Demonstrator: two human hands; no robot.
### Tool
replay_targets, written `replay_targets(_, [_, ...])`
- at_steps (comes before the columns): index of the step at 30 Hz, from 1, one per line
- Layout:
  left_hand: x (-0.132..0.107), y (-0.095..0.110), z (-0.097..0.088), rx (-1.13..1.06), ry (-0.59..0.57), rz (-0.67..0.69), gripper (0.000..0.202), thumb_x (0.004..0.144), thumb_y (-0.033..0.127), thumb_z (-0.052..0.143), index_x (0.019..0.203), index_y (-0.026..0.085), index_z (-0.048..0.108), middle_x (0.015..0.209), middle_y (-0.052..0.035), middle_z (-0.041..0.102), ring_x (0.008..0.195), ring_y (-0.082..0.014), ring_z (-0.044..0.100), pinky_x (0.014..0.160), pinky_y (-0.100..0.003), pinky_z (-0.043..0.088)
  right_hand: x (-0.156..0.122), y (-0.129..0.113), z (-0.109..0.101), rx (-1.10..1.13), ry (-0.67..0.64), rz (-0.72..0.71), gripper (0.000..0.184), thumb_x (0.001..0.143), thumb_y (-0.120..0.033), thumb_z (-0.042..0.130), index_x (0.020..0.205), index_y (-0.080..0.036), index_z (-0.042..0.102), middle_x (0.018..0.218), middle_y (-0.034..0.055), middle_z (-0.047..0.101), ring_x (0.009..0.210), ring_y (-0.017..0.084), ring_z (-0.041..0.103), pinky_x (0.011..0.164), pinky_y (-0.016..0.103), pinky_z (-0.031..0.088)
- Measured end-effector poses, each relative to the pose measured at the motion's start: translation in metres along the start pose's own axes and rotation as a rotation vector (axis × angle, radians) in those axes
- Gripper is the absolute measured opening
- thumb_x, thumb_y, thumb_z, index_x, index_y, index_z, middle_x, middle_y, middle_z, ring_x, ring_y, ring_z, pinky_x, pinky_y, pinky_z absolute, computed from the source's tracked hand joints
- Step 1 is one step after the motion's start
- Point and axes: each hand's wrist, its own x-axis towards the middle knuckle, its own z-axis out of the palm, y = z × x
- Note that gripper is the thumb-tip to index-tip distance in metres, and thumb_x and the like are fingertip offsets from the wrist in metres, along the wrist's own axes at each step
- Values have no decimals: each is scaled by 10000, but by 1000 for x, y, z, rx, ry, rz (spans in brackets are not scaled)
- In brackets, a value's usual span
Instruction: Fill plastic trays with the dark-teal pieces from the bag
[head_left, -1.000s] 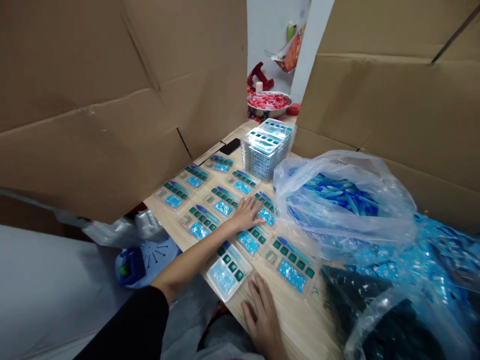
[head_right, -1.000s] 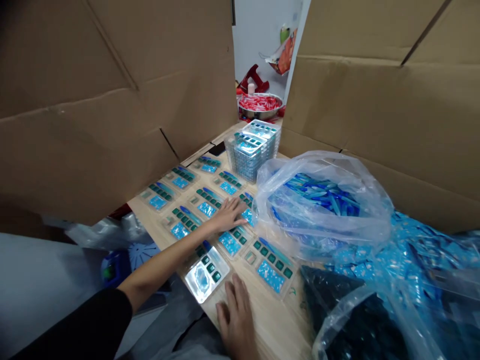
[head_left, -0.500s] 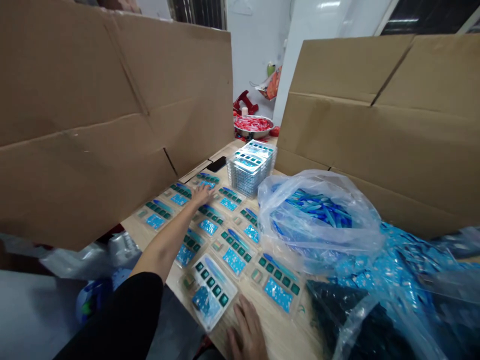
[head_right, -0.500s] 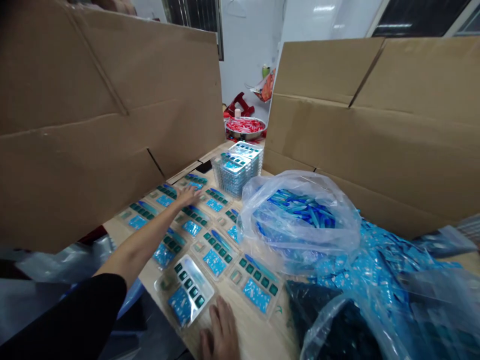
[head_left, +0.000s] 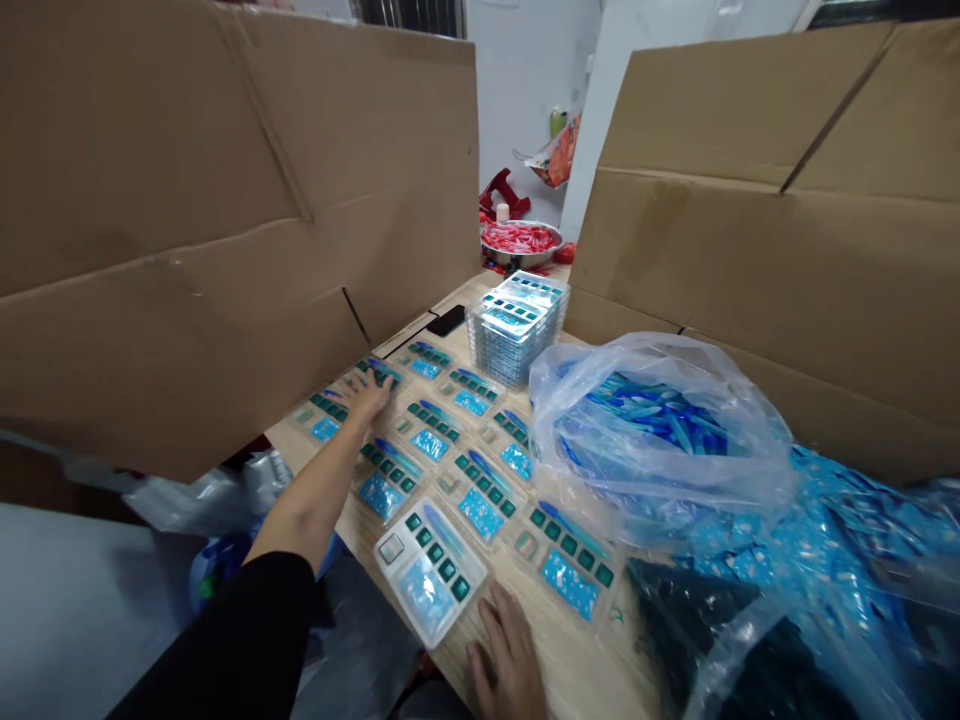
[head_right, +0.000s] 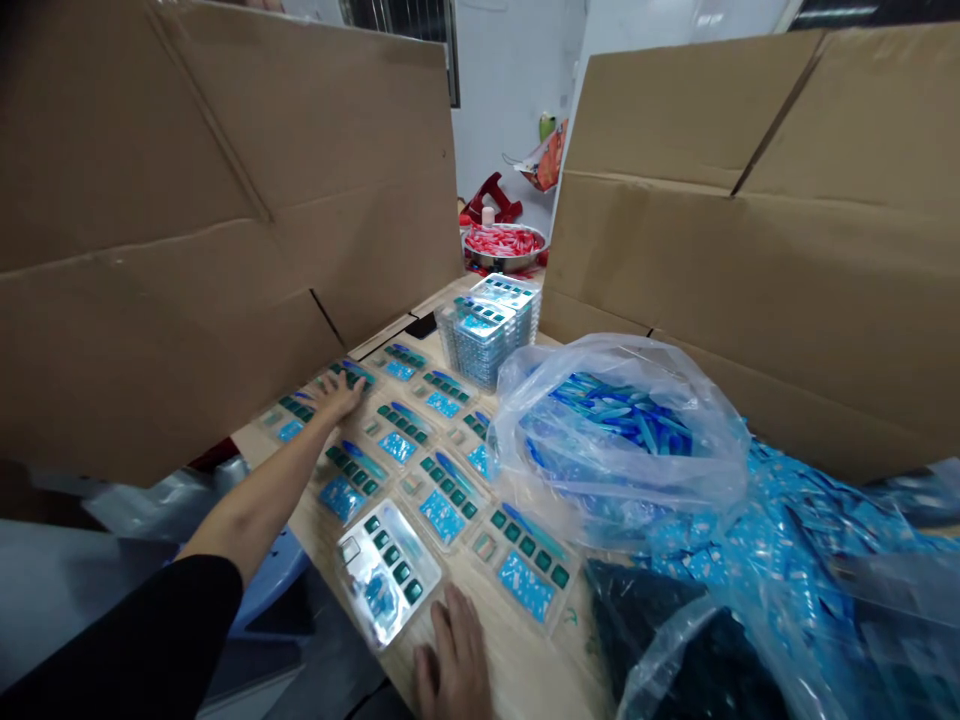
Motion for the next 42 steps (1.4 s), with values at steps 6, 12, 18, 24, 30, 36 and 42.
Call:
replay_targets(6, [-20,-6,12,-40,-33,26,638,907,529,410,1429,162,397,1550,-187,265,1431,-428,163,1081,-699,137,3,0,-1,0,-14,-14,441,935,-275,454,1372,-233,490,1226,125,676,1103,300,657,812,447,606])
replay_targets(12, [-43,8,-11,-163,88,92,667,910,464,370,1424,39,363,1521,-298,238,1410,-478,175,1045,-742,119,-7,4,6,-16,14,-38,427,908,-277,478,1328,-226,536,1191,123,699,1074,293,676,812,414,608])
replay_targets(18, [-137,31,-46,-344,21,595,475,917,381,367,1289,135,529,1495,-160,367,1408,-256,320,1125,-402,341,-1,-8,3,40,8,80,355,872,-331,548,1197,-230,648,1184,99,708,1067,267,683,847,368,600])
replay_targets(24, [-265,34,-50,-750,-480,1000,313,883,500,502,1075,340,690,1355,-33,566,1298,-280,483,1122,-494,351,49,-35,-70,222,0,349,419,955,-370,465,1343,-222,525,1324,92,621,1207,197,594,945,321,539])
replay_targets(30, [-337,67,-67,-1154,-1391,343,673,803,782,336,1046,298,735,1223,-73,672,1249,-335,536,1073,-549,400,76,-34,-100,90,93,63,726,923,-547,438,1526,-277,137,1579,93,251,1440,326,233,1123,624,207])
replay_targets(36, [-330,37,-76,-1310,-825,827,733,840,768,139,1341,380,508,1411,11,528,1328,-255,463,1088,-494,389,75,-37,-92,777,134,727,679,922,-615,359,1507,-294,234,1576,92,276,1447,314,210,1124,595,241])
replay_targets(42, [-348,7,-29,-874,-321,1415,573,818,668,488,1250,310,602,1313,-45,606,1343,-249,435,1165,-455,237,104,-59,-138,1649,282,770,749,910,-694,155,1493,-235,263,1503,113,419,1341,230,452,1083,496,369])
